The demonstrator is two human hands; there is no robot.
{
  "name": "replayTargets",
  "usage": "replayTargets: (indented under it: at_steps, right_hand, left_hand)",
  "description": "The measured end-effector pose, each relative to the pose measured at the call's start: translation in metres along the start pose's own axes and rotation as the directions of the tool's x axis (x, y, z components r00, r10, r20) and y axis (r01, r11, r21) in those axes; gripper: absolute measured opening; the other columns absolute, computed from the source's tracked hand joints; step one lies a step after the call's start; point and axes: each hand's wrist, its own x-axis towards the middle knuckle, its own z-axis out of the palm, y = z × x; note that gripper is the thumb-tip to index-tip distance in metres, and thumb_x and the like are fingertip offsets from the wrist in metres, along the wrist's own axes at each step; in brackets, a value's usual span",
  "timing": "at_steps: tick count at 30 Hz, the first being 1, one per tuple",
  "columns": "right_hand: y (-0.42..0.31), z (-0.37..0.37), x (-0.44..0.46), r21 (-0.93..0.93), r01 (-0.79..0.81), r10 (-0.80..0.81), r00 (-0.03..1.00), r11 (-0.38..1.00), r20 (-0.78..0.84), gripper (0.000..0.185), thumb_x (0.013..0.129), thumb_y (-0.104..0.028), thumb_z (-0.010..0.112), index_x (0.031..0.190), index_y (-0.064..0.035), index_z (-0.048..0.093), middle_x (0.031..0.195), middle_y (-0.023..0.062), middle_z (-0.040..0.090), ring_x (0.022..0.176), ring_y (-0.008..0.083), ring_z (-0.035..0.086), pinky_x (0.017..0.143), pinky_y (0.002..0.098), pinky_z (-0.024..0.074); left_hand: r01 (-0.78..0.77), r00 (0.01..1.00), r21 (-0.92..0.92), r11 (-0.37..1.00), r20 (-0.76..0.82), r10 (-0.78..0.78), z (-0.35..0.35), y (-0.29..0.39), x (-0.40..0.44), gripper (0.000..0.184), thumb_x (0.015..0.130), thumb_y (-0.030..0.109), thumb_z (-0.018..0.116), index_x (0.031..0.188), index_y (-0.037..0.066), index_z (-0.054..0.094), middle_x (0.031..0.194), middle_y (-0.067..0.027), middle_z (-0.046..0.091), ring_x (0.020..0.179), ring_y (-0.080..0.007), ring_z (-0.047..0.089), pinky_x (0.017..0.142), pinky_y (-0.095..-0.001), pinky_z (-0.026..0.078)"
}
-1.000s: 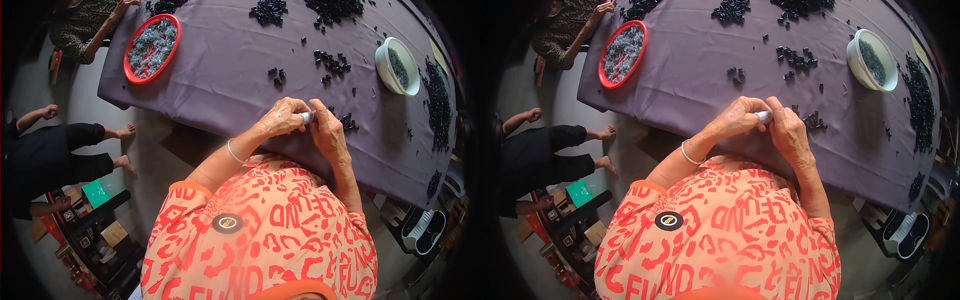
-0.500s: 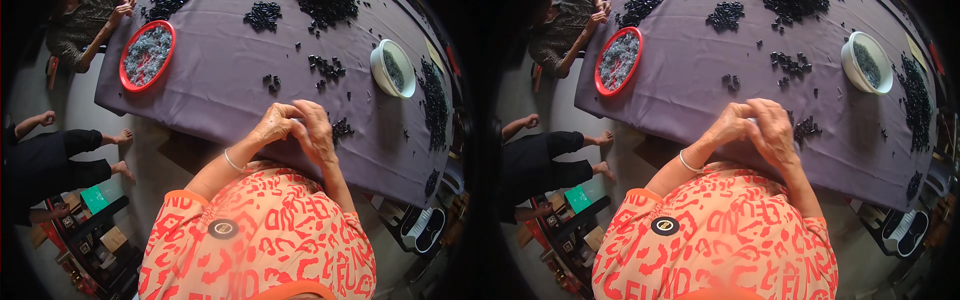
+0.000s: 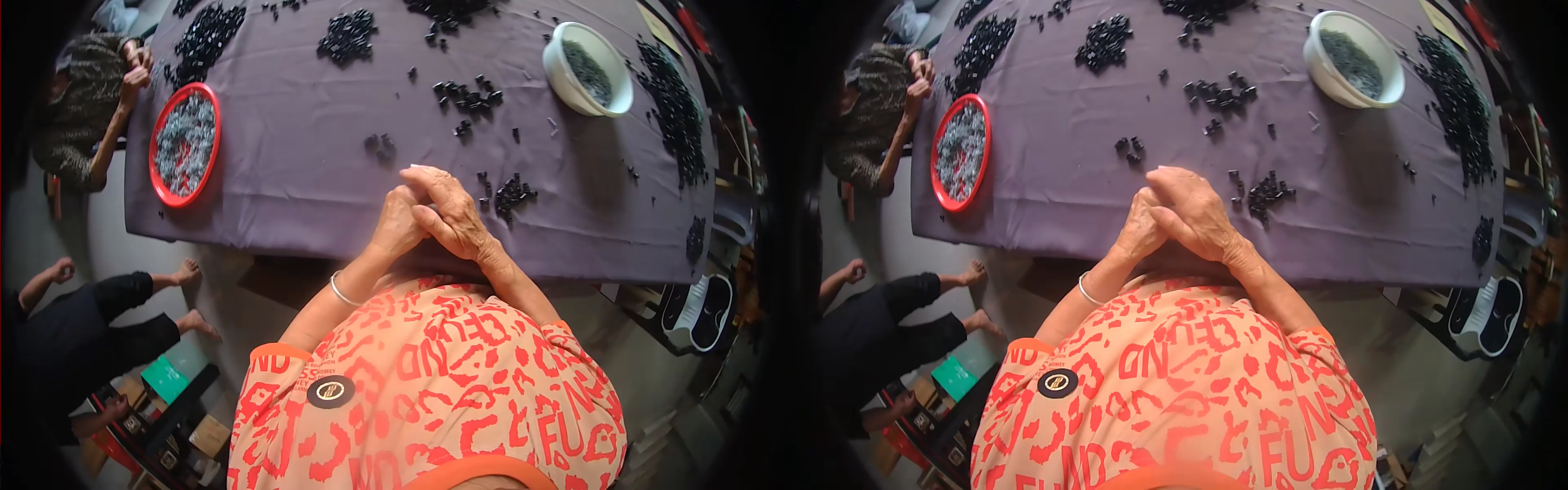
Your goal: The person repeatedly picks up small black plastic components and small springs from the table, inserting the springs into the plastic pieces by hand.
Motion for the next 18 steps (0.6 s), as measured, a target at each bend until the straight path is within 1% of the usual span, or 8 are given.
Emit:
replayTargets:
  at_steps: [1,2,4,8,11,14,17,18]
  right_hand:
    - [-0.004,-0.005,0.002,0.050,0.015,-0.013,1.000,0.999,-0.028,0.041,0.085,-0.022,0.063,0.122,-0.0045,0.058,0.123,0.0192,0.057,0.118,0.0367,0.054,0.100,0.0438,0.0425]
    - [-0.008,-0.022,0.003,-0.038,0.040,-0.042,0.997,0.998,-0.059,0.034,0.078,-0.009,0.069,0.111,-0.0029,0.062,0.116,0.0176,0.060,0.112,0.0349,0.056,0.095,0.0419,0.0463]
    - [0.004,-0.056,0.003,-0.281,0.025,-0.107,0.953,0.959,-0.283,0.018,0.078,-0.002,0.067,0.096,-0.0035,0.067,0.099,0.0136,0.064,0.094,0.0328,0.060,0.084,0.0401,0.0491]
    - [0.055,-0.117,-0.005,-0.376,-0.405,0.144,0.816,0.833,-0.560,0.012,0.080,-0.004,0.068,0.092,-0.0057,0.066,0.086,0.0099,0.063,0.085,0.0286,0.061,0.076,0.0392,0.0489]
    - [0.057,-0.126,0.001,-0.378,-0.392,0.138,0.824,0.839,-0.550,0.010,0.082,-0.005,0.067,0.092,-0.0069,0.066,0.085,0.0085,0.063,0.085,0.0280,0.061,0.077,0.0391,0.0487]
    - [0.060,-0.110,0.014,-0.591,-0.335,0.080,0.906,0.734,-0.415,0.012,0.079,-0.013,0.071,0.089,-0.0089,0.065,0.086,0.0072,0.061,0.086,0.0268,0.059,0.076,0.0407,0.0476]
    - [0.068,-0.094,0.017,-0.700,-0.320,0.058,0.927,0.638,-0.371,0.014,0.077,-0.018,0.073,0.087,-0.0120,0.064,0.089,0.0048,0.059,0.089,0.0247,0.057,0.077,0.0409,0.0461]
    - [0.068,-0.092,0.016,-0.702,-0.307,0.049,0.931,0.643,-0.363,0.014,0.077,-0.018,0.072,0.088,-0.0123,0.064,0.089,0.0045,0.059,0.090,0.0246,0.057,0.078,0.0407,0.0459]
  left_hand:
    - [-0.041,0.999,0.086,0.995,0.026,0.039,-0.003,0.008,0.001,0.025,0.075,0.011,0.067,0.098,0.000,0.065,0.077,-0.0119,0.068,0.069,-0.0196,0.068,0.061,-0.0364,0.053]
    - [0.219,0.976,-0.308,0.926,0.074,-0.206,-0.002,0.018,-0.001,0.021,0.080,0.006,0.063,0.099,0.000,0.066,0.075,-0.0095,0.068,0.063,-0.0189,0.068,0.056,-0.0336,0.053]
    - [0.223,0.972,-0.319,0.921,-0.002,-0.236,-0.001,0.019,-0.004,0.019,0.082,0.004,0.060,0.100,0.000,0.066,0.075,-0.0092,0.068,0.061,-0.0164,0.067,0.056,-0.0314,0.053]
    - [0.036,0.952,-0.150,0.988,-0.297,-0.080,-0.034,0.011,-0.001,0.013,0.090,0.003,0.058,0.100,0.002,0.067,0.077,-0.0017,0.065,0.061,-0.0073,0.061,0.051,-0.0222,0.049]
    - [0.016,0.922,0.112,0.994,-0.386,0.029,-0.066,-0.001,0.006,0.015,0.089,0.002,0.060,0.103,0.002,0.066,0.077,-0.0017,0.064,0.062,-0.0076,0.061,0.051,-0.0220,0.048]
    - [0.056,0.909,0.208,0.977,-0.415,0.037,-0.076,-0.013,0.014,0.018,0.081,0.003,0.064,0.099,0.000,0.067,0.082,-0.0152,0.067,0.071,-0.0246,0.067,0.068,-0.0357,0.053]
    - [0.038,0.845,0.472,0.881,-0.486,0.224,-0.071,0.008,0.012,0.020,0.080,0.004,0.066,0.100,-0.002,0.066,0.084,-0.0145,0.067,0.075,-0.0262,0.066,0.068,-0.0359,0.053]
    - [-0.046,0.846,0.360,0.932,-0.482,0.228,-0.065,0.004,0.015,0.020,0.081,0.004,0.067,0.100,-0.001,0.067,0.084,-0.0131,0.067,0.073,-0.0244,0.066,0.066,-0.0353,0.052]
